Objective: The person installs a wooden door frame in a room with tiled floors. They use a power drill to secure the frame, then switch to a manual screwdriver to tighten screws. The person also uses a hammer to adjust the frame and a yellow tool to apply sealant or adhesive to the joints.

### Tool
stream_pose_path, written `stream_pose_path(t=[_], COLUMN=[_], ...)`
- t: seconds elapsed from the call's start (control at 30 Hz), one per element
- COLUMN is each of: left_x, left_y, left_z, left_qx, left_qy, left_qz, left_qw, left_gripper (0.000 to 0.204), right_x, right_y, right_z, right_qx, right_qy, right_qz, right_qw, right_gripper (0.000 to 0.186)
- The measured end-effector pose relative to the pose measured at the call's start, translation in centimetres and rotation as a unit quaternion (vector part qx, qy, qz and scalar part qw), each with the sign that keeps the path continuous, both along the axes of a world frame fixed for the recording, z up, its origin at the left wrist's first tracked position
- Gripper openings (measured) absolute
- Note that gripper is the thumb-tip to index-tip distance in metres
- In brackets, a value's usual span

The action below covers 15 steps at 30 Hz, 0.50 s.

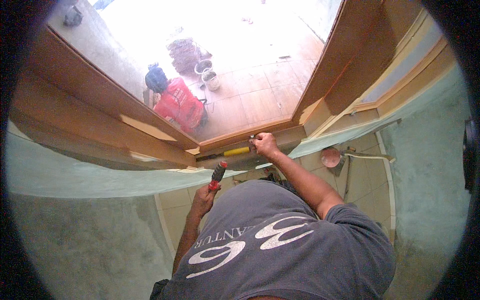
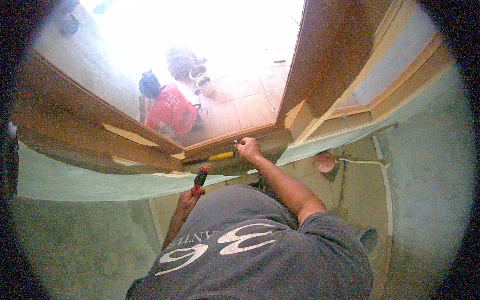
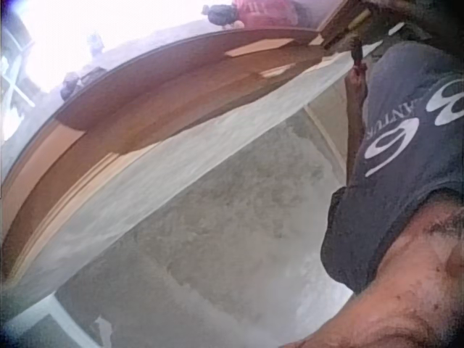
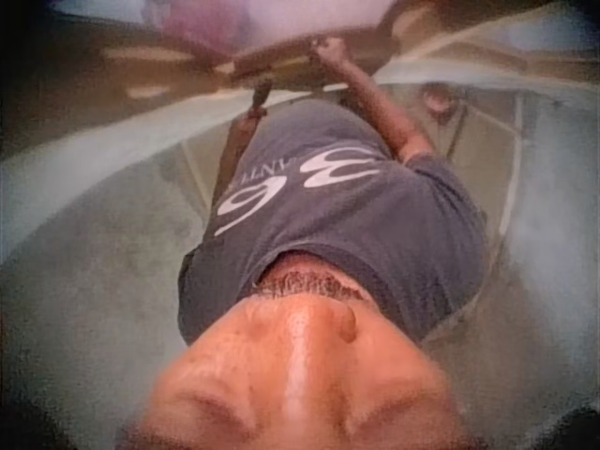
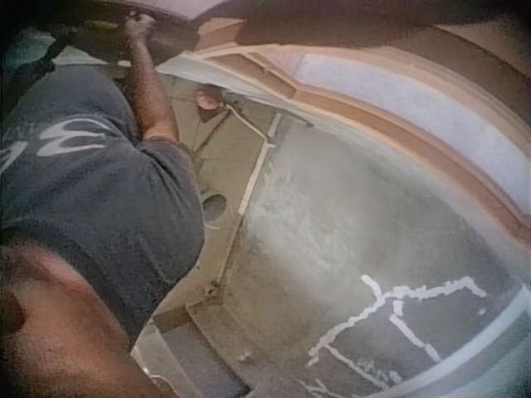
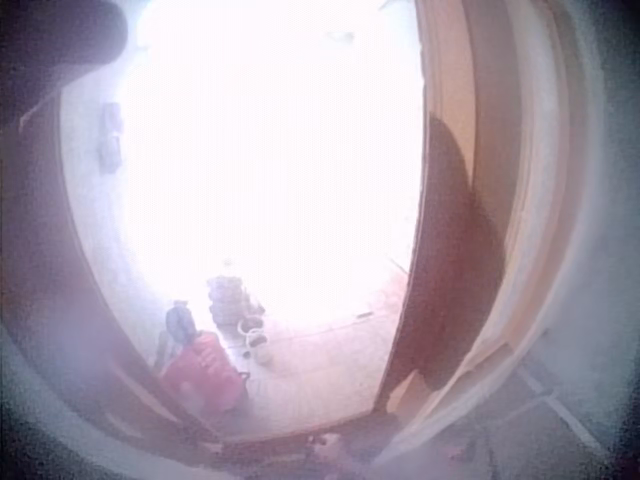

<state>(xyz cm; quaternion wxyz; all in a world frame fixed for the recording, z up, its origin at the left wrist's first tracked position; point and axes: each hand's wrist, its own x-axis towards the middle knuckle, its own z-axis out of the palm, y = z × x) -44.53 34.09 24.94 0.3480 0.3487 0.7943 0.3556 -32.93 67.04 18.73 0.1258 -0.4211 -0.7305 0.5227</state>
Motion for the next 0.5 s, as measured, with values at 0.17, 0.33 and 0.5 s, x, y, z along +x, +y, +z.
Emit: stream_pose_path(t=[0.17,0.33,0.5], left_x=[0.0,0.4,0.4], left_y=[0.2,0.1,-0.4], left_z=[0.4,1.0,-0.9], left_qx=[0.012,-0.011,-0.002], left_qy=[0.001,-0.011,-0.009], left_qz=[-0.004,0.007,-0.003], left_qw=[1.000,1.000,1.000], left_gripper=[0.042,0.042,0.040], right_x=[0.1,0.3,0.0], right_y=[0.1,0.3,0.3], right_z=[-0.6,-1.4,-1.4], right_qx=[-0.036,0.034,0.120], right_qy=[0.033,0.024,0.037], right_qz=[-0.017,0.002,0.003], right_qw=[0.999,0.999,0.992], right_gripper=[0.025,0.026,0.030])
